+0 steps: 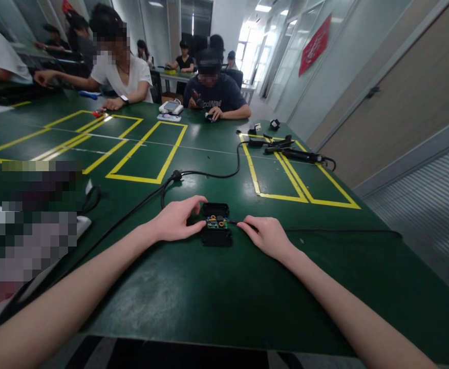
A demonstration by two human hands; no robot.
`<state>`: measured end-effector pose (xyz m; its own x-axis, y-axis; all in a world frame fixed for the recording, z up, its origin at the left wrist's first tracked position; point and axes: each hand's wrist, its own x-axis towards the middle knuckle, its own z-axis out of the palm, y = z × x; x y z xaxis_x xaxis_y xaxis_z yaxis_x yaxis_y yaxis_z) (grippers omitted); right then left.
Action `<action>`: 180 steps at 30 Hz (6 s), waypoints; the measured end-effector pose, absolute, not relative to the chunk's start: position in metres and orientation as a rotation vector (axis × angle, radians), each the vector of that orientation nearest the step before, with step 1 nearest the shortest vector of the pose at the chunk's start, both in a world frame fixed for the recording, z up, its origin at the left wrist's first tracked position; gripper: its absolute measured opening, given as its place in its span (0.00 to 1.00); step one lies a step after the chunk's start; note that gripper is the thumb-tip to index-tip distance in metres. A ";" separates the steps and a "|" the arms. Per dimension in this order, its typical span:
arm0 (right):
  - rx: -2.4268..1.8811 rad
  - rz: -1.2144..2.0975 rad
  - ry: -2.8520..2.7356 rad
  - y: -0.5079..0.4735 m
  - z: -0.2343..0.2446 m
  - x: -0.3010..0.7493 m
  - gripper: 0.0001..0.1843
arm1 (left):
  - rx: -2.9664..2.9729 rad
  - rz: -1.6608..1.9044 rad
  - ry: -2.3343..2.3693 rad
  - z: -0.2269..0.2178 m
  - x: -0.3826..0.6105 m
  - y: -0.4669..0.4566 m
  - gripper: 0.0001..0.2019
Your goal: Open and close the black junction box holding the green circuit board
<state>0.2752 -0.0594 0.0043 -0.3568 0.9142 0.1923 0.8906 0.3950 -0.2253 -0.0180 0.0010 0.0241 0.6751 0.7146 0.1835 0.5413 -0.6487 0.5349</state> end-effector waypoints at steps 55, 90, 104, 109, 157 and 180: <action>-1.534 0.108 -2.194 -0.063 0.007 0.271 0.28 | 1.930 0.370 0.867 0.038 -0.028 0.014 0.24; -1.276 0.310 -2.384 -0.067 0.011 0.273 0.27 | 2.008 0.166 0.751 0.040 -0.032 0.014 0.16; -1.261 0.331 -2.412 -0.066 0.010 0.271 0.26 | 2.044 0.227 0.802 0.036 -0.025 0.009 0.10; -1.116 0.312 -2.329 -0.066 0.012 0.265 0.17 | 2.028 0.271 0.824 0.036 -0.023 0.006 0.09; -0.839 0.255 -2.272 -0.064 0.002 0.258 0.13 | 2.803 0.646 0.680 0.023 -0.011 -0.004 0.12; -0.883 0.222 -2.397 -0.062 0.005 0.257 0.20 | 2.501 0.754 1.090 0.010 -0.010 0.011 0.09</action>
